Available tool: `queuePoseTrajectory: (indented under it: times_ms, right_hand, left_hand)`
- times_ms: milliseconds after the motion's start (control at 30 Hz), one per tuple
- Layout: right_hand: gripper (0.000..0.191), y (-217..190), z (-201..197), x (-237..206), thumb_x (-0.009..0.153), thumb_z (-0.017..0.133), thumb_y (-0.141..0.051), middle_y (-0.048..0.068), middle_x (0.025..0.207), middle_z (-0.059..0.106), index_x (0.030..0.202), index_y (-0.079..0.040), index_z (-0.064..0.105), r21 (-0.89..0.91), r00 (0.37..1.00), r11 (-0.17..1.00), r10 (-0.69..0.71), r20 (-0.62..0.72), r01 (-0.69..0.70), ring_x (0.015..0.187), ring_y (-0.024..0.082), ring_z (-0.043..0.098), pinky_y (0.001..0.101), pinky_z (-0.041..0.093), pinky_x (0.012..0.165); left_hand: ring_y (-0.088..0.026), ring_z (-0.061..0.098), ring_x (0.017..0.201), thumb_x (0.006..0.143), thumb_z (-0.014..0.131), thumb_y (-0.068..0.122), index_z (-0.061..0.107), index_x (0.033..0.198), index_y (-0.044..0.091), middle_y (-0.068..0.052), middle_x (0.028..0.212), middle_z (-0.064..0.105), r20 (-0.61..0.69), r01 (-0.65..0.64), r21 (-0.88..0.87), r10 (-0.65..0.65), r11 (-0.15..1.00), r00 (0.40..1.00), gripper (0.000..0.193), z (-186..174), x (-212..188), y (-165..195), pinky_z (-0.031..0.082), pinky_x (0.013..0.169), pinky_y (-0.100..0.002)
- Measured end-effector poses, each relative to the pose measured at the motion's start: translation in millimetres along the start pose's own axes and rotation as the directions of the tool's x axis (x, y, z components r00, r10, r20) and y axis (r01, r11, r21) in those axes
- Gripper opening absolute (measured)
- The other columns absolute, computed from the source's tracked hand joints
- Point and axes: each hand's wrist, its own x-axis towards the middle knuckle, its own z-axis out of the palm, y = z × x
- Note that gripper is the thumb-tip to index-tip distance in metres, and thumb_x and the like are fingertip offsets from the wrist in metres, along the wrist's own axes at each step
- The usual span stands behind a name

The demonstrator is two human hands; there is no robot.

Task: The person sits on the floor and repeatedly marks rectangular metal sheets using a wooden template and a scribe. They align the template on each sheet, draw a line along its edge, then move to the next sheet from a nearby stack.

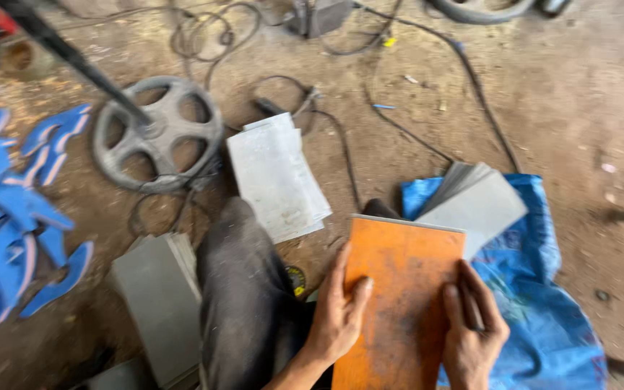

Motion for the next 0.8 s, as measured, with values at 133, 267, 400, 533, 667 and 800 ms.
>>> queuePoseTrajectory:
  times_ms: [133, 267, 400, 533, 667, 800]
  right_hand:
    - [0.042, 3, -2, 3, 0.092, 0.069, -0.003, 0.011, 0.132, 0.07, 0.134, -0.001, 0.066, -0.058, 1.0, 0.998, 0.0, -0.025, -0.001, 0.123, 0.017, 0.064, 0.0301, 0.049, 0.105]
    - [0.044, 3, -7, 1, 0.092, 0.07, -0.008, 0.009, 0.134, 0.07, 0.136, -0.004, 0.065, -0.072, 0.999, 0.997, 0.037, 0.01, -0.036, 0.125, 0.017, 0.063, 0.0299, 0.049, 0.106]
    - [0.042, -10, -10, 5, 0.093, 0.068, -0.008, 0.011, 0.129, 0.071, 0.135, -0.004, 0.064, -0.131, 0.999, 0.991, -0.036, 0.0, 0.036, 0.117, 0.018, 0.066, 0.0315, 0.053, 0.1]
    - [0.034, -44, -26, 36, 0.107, 0.059, -0.012, 0.015, 0.109, 0.075, 0.139, 0.0, 0.062, -0.089, 0.962, 0.961, -0.267, -0.063, 0.261, 0.091, 0.015, 0.069, 0.0293, 0.057, 0.081]
    - [0.024, -79, -31, 65, 0.108, 0.065, -0.019, 0.012, 0.081, 0.074, 0.118, 0.001, 0.072, -0.058, 0.964, 0.965, -0.249, 0.089, 0.255, 0.068, 0.013, 0.065, 0.0275, 0.051, 0.065]
    - [0.022, -105, -13, 78, 0.097, 0.072, -0.02, 0.008, 0.074, 0.074, 0.101, 0.001, 0.076, -0.358, 0.932, 0.875, -0.231, 0.28, 0.325, 0.064, 0.011, 0.064, 0.0261, 0.049, 0.057]
  left_hand:
    - [-0.031, 0.05, 0.137, 0.101, 0.056, 0.024, 0.029, 0.157, 0.002, -0.025, 0.156, 0.037, 0.039, 0.011, -0.042, -0.009, 0.999, 0.999, 0.067, -2, 5, 2, 0.055, 0.103, -0.04]
    - [-0.031, 0.054, 0.137, 0.102, 0.056, 0.025, 0.026, 0.158, 0.004, -0.024, 0.158, 0.039, 0.042, 0.051, 0.037, -0.053, 0.998, 0.998, 0.067, 0, 5, 1, 0.052, 0.107, -0.04]
    - [-0.034, 0.051, 0.138, 0.101, 0.055, 0.026, 0.024, 0.158, 0.006, -0.024, 0.159, 0.035, 0.045, 0.071, 0.055, -0.073, 0.996, 0.996, 0.068, 3, 2, -1, 0.054, 0.107, -0.041]
    - [-0.04, 0.046, 0.143, 0.104, 0.058, 0.023, 0.03, 0.157, 0.002, -0.029, 0.159, 0.038, 0.029, -0.105, 0.149, 0.102, 0.983, 0.994, 0.064, 6, -2, -1, 0.048, 0.11, -0.047]
    - [-0.039, 0.049, 0.142, 0.105, 0.055, 0.025, 0.026, 0.159, 0.002, -0.028, 0.159, 0.038, 0.063, -0.113, 0.106, 0.107, 0.988, 0.992, 0.066, 7, -3, 1, 0.052, 0.109, -0.045]
    - [-0.04, 0.048, 0.143, 0.105, 0.055, 0.025, 0.027, 0.159, 0.002, -0.029, 0.158, 0.039, 0.073, -0.116, 0.156, 0.106, 0.981, 0.992, 0.065, 9, -2, 0, 0.052, 0.11, -0.044]
